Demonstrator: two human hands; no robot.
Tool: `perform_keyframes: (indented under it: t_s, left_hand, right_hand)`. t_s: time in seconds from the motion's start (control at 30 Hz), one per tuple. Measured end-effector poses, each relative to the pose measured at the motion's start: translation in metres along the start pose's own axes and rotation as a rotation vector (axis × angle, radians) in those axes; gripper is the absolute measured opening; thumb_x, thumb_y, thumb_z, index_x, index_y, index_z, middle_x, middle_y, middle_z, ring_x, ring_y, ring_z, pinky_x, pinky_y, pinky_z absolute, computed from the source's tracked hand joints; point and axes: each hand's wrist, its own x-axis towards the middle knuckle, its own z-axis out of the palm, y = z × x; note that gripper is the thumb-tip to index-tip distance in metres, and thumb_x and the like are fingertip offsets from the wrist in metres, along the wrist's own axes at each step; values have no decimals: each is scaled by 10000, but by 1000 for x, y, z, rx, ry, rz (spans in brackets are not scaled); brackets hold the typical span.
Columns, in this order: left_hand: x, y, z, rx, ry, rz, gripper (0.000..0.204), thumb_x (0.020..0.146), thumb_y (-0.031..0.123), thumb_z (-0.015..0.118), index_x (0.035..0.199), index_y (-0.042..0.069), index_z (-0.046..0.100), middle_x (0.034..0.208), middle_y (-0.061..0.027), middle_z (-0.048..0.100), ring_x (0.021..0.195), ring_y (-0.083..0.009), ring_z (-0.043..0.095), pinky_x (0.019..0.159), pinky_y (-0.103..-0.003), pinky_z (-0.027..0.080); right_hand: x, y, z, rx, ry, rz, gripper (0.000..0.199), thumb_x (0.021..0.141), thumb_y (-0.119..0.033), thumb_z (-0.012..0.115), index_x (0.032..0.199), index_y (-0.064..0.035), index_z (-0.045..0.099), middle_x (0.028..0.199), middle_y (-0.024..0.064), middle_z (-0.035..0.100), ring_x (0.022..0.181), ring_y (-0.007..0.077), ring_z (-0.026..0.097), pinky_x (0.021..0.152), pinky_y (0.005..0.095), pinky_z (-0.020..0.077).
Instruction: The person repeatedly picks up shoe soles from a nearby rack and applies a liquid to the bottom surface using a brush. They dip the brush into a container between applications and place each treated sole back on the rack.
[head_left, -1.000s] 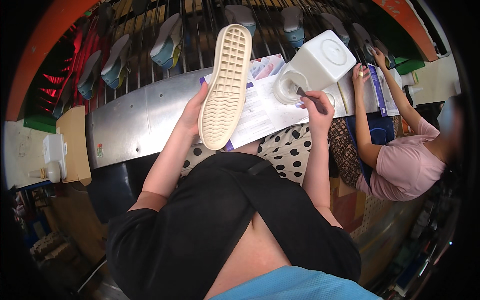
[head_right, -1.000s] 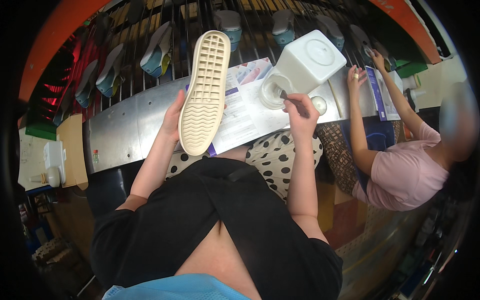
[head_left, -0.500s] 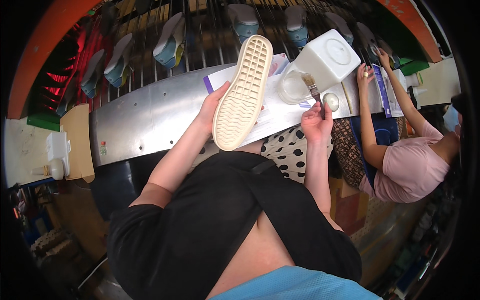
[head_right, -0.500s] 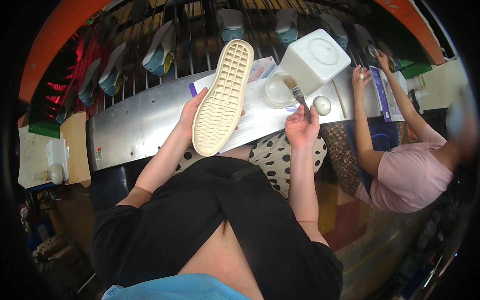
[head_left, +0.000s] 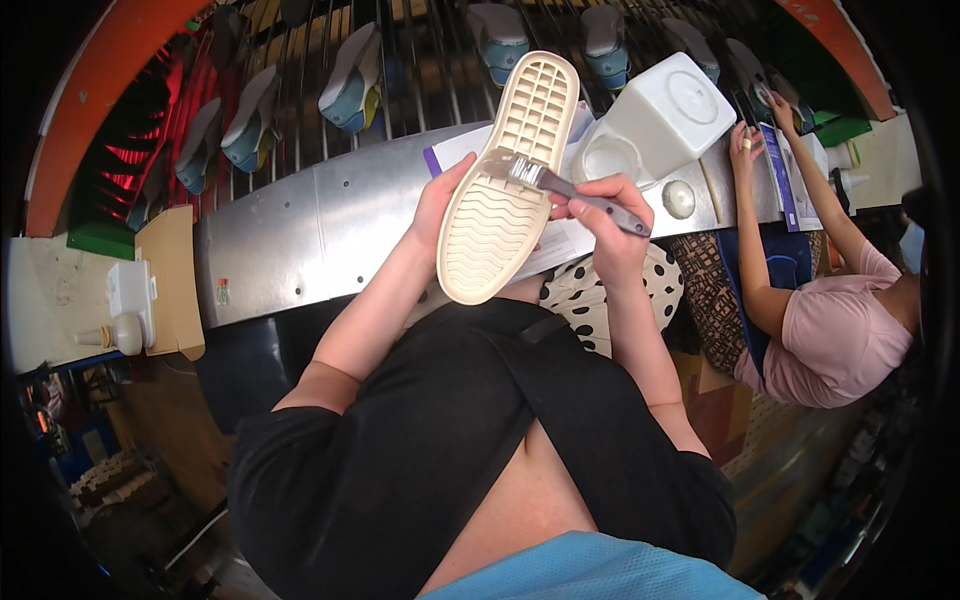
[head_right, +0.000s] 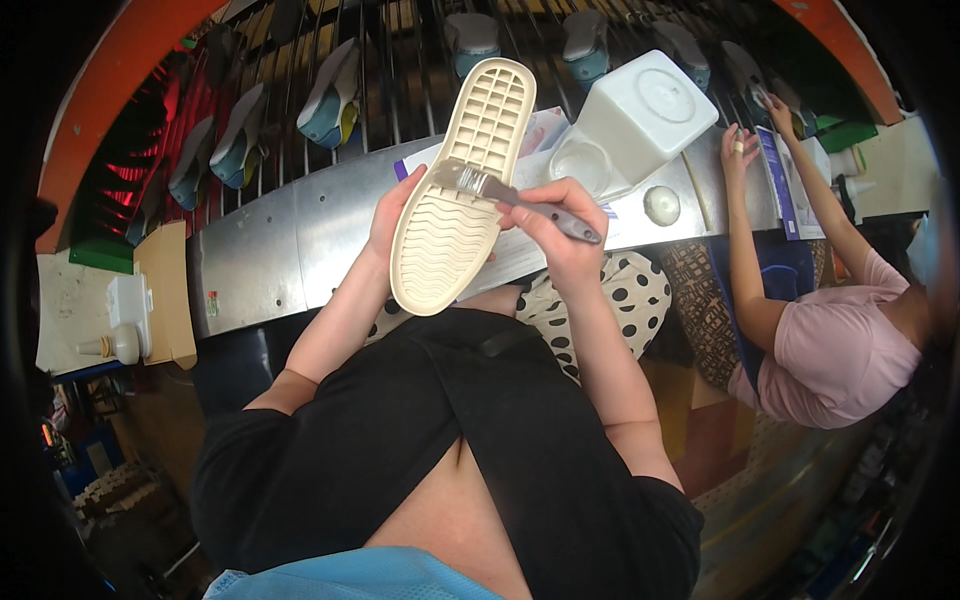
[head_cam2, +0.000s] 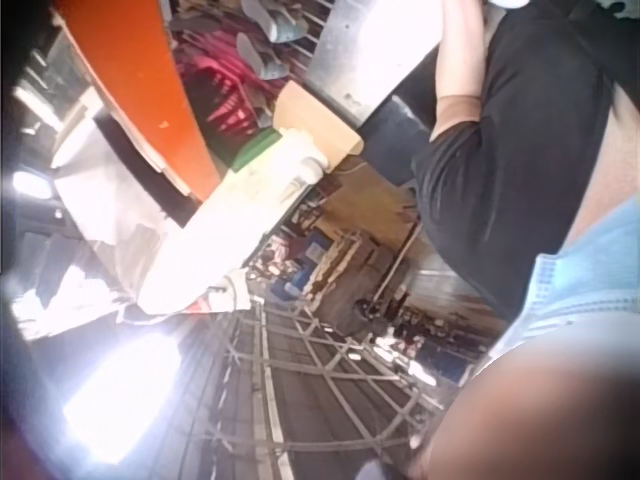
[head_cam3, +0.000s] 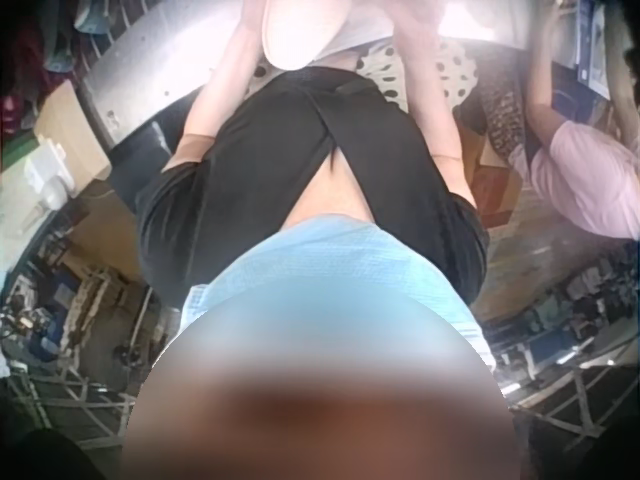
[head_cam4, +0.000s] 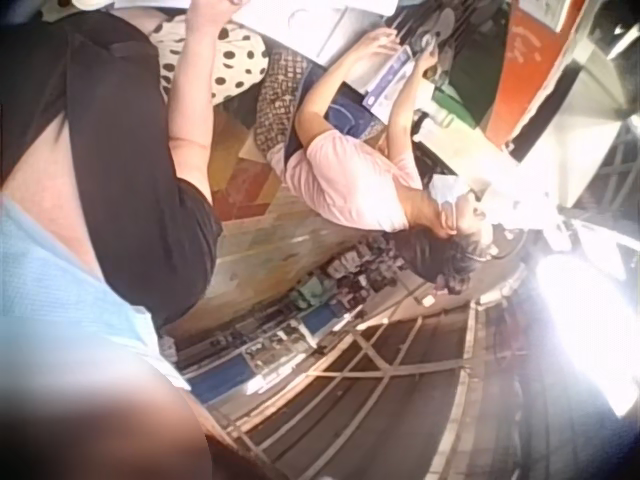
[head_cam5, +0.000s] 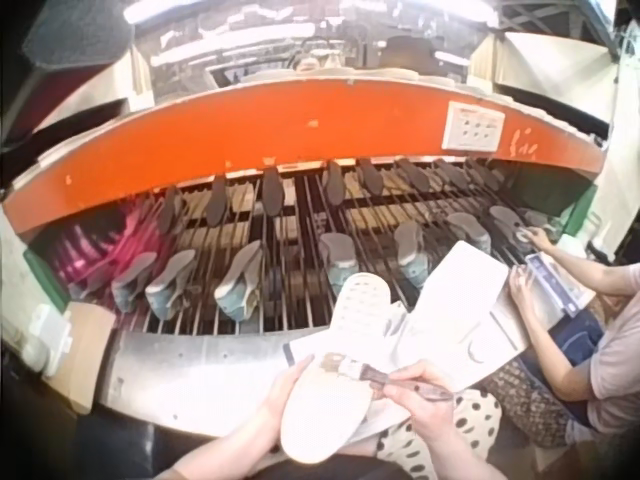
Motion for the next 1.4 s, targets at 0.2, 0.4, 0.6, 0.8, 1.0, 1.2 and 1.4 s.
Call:
perform_keyframes:
  t_s: [0.2, 0.4, 0.6, 0.8, 1.0, 1.2, 1.4]
  left_hand:
    - [-7, -4, 3, 175, 92, -49, 674, 1058, 472, 310, 1585, 56, 257, 1564, -276, 343, 1332, -599, 410, 1006, -709, 428]
    - [-13, -7, -4, 296, 117, -36, 685, 1054, 477, 328, 1568, 27, 287, 1548, -282, 372, 1318, -584, 441, 1026, -667, 431]
    - [-5, 4, 3, 205, 67, 74, 659, 1060, 482, 328, 1517, 9, 371, 1477, -265, 472, 1301, -461, 524, 1033, -604, 467]
    - [8, 18, 14, 236, -14, 185, 696, 1056, 509, 305, 1568, 37, 287, 1543, -257, 388, 1381, -513, 406, 1082, -645, 418]
    - [-1, 24, 18, 113, -30, 151, 693, 1051, 510, 302, 1580, 64, 272, 1568, -260, 346, 1402, -551, 347, 1026, -723, 415]
    - [-3, 5, 23, 152, -30, 88, 690, 1048, 490, 304, 1575, 45, 279, 1540, -301, 362, 1335, -604, 398, 998, -711, 447]
    - [-3, 8, 19, 81, -59, 179, 677, 1054, 499, 287, 1542, 32, 333, 1482, -276, 453, 1281, -529, 508, 972, -705, 471]
  right_hand:
    - [43, -15, -15, -48, 136, -175, 126, 884, 38, 649, 1005, 71, 634, 924, 214, 738, 817, 237, 742, 788, 308, 588]
    - [59, -25, -14, -101, 211, -199, 110, 863, 29, 642, 964, 69, 622, 875, 207, 735, 743, 220, 725, 714, 297, 569]
    - [15, -1, 16, -118, 27, -90, 128, 812, 66, 676, 931, 80, 635, 832, 161, 725, 728, 188, 705, 701, 282, 561]
    - [-19, -2, 44, -341, -304, -332, 86, 781, 29, 707, 855, 32, 664, 765, 120, 703, 681, 178, 704, 619, 268, 524]
    - [-1, -31, 18, -240, -524, -102, 94, 798, 64, 677, 891, 58, 675, 853, 118, 711, 758, 192, 683, 709, 276, 526]
    - [70, -31, 7, -359, -16, -324, 125, 902, 88, 637, 1006, 42, 690, 1034, 70, 687, 807, 98, 647, 685, 222, 536]
    - [43, -18, 20, -472, -358, -366, 93, 902, 69, 659, 981, 27, 685, 1089, 102, 684, 714, 85, 618, 596, 205, 496]
